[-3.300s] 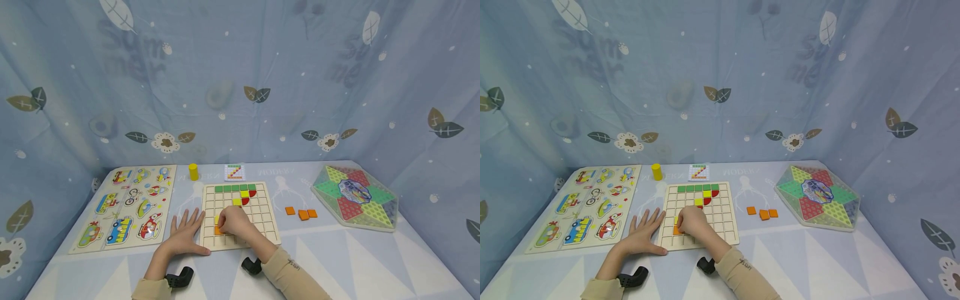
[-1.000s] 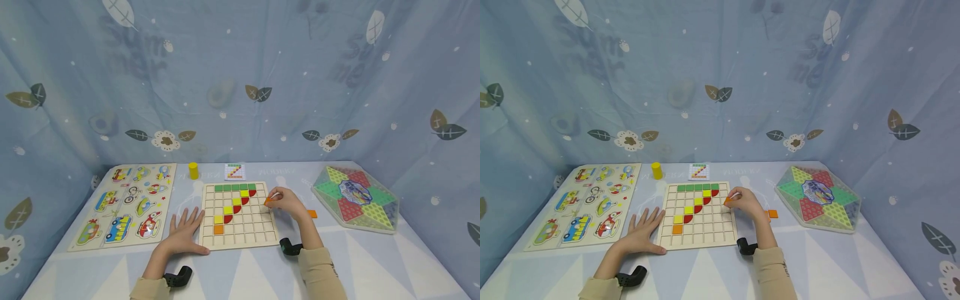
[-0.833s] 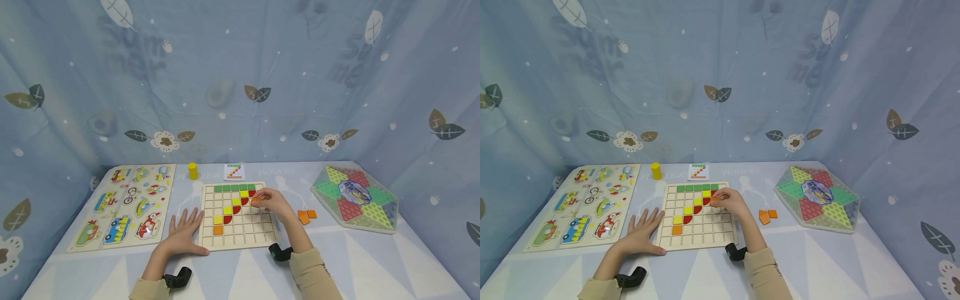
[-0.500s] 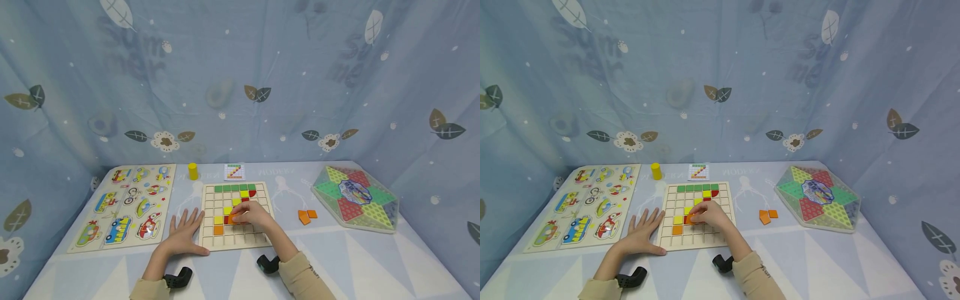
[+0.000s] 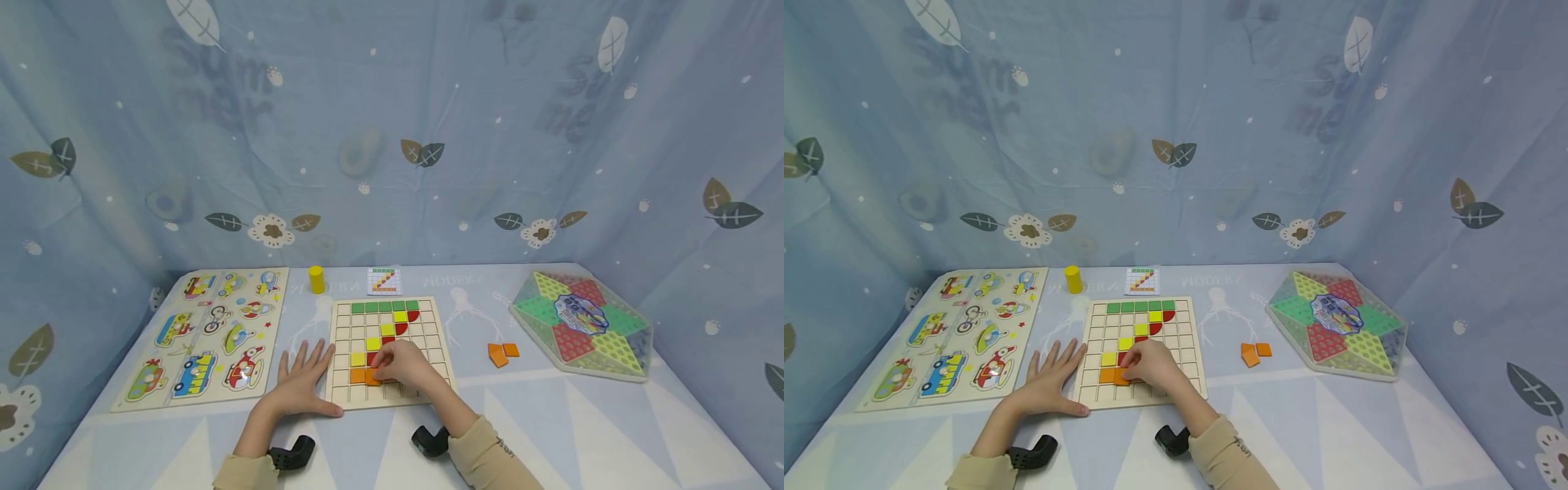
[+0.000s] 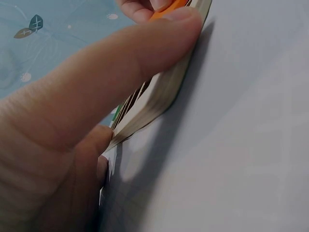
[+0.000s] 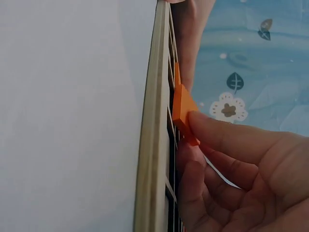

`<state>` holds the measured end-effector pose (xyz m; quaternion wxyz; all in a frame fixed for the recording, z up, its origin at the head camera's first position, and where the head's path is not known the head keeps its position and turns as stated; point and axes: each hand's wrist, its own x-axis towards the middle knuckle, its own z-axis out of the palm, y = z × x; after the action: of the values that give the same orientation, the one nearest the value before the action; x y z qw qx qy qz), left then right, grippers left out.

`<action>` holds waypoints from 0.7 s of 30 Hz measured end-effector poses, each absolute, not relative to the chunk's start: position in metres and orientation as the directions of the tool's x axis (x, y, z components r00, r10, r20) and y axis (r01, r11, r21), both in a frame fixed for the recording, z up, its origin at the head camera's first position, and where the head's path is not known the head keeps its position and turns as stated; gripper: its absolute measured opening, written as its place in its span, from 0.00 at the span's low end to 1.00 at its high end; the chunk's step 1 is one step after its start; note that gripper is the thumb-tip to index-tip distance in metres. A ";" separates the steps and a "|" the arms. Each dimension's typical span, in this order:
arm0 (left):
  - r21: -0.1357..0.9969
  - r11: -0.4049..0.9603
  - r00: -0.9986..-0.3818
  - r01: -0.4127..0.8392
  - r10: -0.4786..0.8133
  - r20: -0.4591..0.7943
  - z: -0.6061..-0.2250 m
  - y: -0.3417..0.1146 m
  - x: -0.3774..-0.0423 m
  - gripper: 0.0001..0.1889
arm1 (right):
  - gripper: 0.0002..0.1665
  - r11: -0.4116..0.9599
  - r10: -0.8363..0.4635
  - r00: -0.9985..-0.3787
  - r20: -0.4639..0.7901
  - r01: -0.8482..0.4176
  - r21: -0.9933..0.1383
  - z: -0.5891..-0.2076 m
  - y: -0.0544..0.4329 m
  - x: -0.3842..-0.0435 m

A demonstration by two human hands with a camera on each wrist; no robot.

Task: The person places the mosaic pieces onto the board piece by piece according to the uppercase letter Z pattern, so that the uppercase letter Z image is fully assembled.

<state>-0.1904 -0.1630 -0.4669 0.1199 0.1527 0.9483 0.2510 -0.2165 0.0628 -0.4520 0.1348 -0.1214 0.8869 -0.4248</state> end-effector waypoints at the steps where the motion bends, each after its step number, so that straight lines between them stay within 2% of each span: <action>1: 0.513 0.827 -0.925 0.230 0.350 -0.150 -0.467 -0.163 -0.190 0.64 | 0.05 0.616 -0.327 -0.936 -0.134 -0.103 -0.781 -0.452 0.063 -0.216; 10: 0.504 0.832 -0.927 0.231 0.345 -0.146 -0.469 -0.164 -0.191 0.64 | 0.03 0.655 -0.321 -0.945 -0.066 -0.171 -0.736 -0.455 0.062 -0.219; 15: 0.506 0.832 -0.928 0.227 0.342 -0.147 -0.469 -0.164 -0.192 0.64 | 0.06 0.664 -0.341 -0.938 -0.062 -0.194 -0.722 -0.456 0.061 -0.218; 21: 0.510 0.828 -0.925 0.234 0.352 -0.147 -0.469 -0.163 -0.192 0.64 | 0.07 0.638 -0.342 -0.937 -0.068 -0.179 -0.749 -0.455 0.065 -0.217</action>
<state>-0.1918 -0.1632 -0.4695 0.1181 0.1542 0.9487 0.2497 -0.2174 0.0652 -0.4548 0.1020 -0.1446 0.8992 -0.4001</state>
